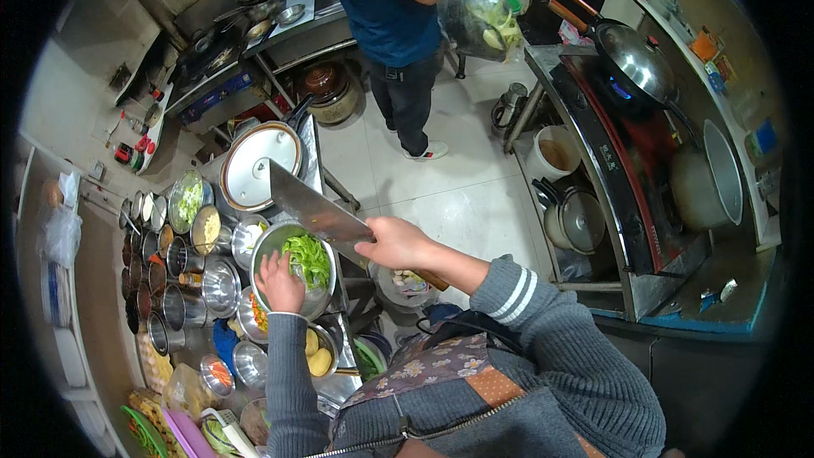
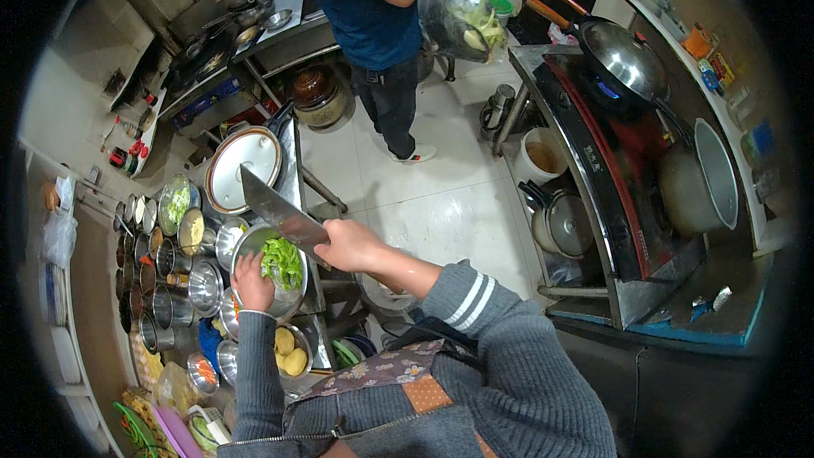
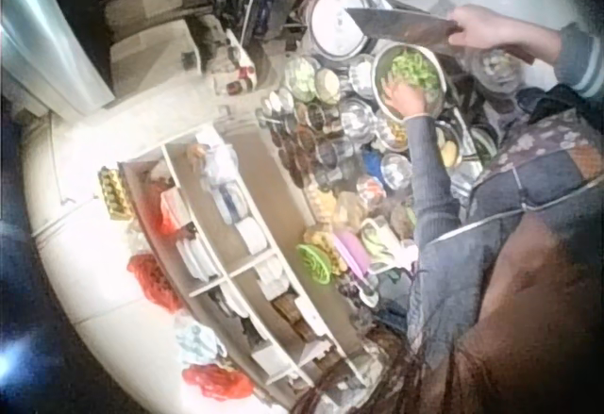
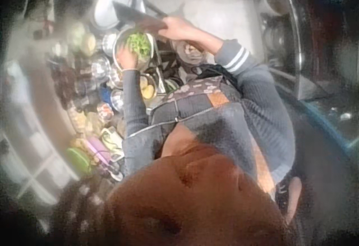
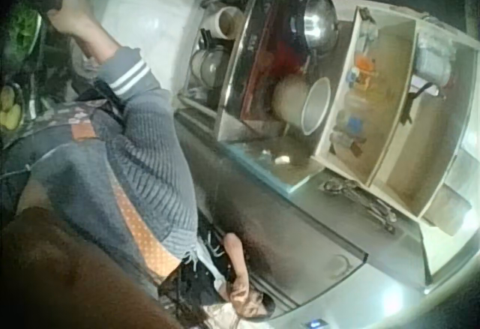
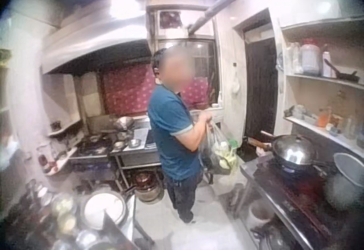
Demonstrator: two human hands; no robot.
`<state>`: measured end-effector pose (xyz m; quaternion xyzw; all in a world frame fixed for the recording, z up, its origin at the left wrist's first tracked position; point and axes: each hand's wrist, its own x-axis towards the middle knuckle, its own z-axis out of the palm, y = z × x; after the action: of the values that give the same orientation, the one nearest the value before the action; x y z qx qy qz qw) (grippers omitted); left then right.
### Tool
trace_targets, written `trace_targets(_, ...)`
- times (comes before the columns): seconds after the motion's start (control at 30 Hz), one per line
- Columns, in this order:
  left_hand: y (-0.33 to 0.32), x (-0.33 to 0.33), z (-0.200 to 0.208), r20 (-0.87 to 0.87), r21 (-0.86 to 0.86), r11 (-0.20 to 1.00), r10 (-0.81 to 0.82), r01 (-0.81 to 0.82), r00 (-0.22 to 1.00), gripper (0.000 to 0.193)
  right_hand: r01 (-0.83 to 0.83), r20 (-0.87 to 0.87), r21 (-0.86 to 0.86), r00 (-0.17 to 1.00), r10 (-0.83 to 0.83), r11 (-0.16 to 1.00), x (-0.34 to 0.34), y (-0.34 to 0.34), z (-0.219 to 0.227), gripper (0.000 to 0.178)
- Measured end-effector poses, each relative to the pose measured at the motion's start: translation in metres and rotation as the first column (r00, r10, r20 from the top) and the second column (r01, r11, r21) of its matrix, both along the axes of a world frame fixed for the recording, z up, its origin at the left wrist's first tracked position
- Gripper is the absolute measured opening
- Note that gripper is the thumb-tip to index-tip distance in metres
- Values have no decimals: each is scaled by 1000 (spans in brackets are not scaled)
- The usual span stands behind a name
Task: The person washes bitter melons in a sink, then moves to a cutting board to slice them into thin pieces using a cleaver. The sliced pieces are transferred into a metal bowl.
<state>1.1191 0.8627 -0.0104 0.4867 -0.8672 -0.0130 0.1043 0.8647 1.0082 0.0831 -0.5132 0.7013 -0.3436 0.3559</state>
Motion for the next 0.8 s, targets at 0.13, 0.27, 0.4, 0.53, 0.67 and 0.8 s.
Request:
trace_targets(0.13,20,42,23,-181,-19,994,103,-108,978,9,-67,144,-2,987,67,998,-1,-4,-15,39)
trace_targets(0.27,77,111,39,-369,-94,930,299,-355,880,8,-118,354,96,932,77,988,15,-1,20,30)
trace_targets(0.4,159,181,52,-366,-160,752,557,-640,746,9,-194,468,126,876,114,973,30,-2,16,16)
trace_targets(0.53,266,251,29,-423,-138,485,760,-864,494,10,-398,413,123,854,317,909,86,-3,24,12)
trace_targets(0.67,337,267,13,-386,-50,256,886,-965,256,9,-640,395,102,729,559,762,122,-10,18,12)
trace_targets(0.8,363,280,-7,-342,-33,260,904,-965,256,14,-753,290,266,658,695,602,176,-2,14,12)
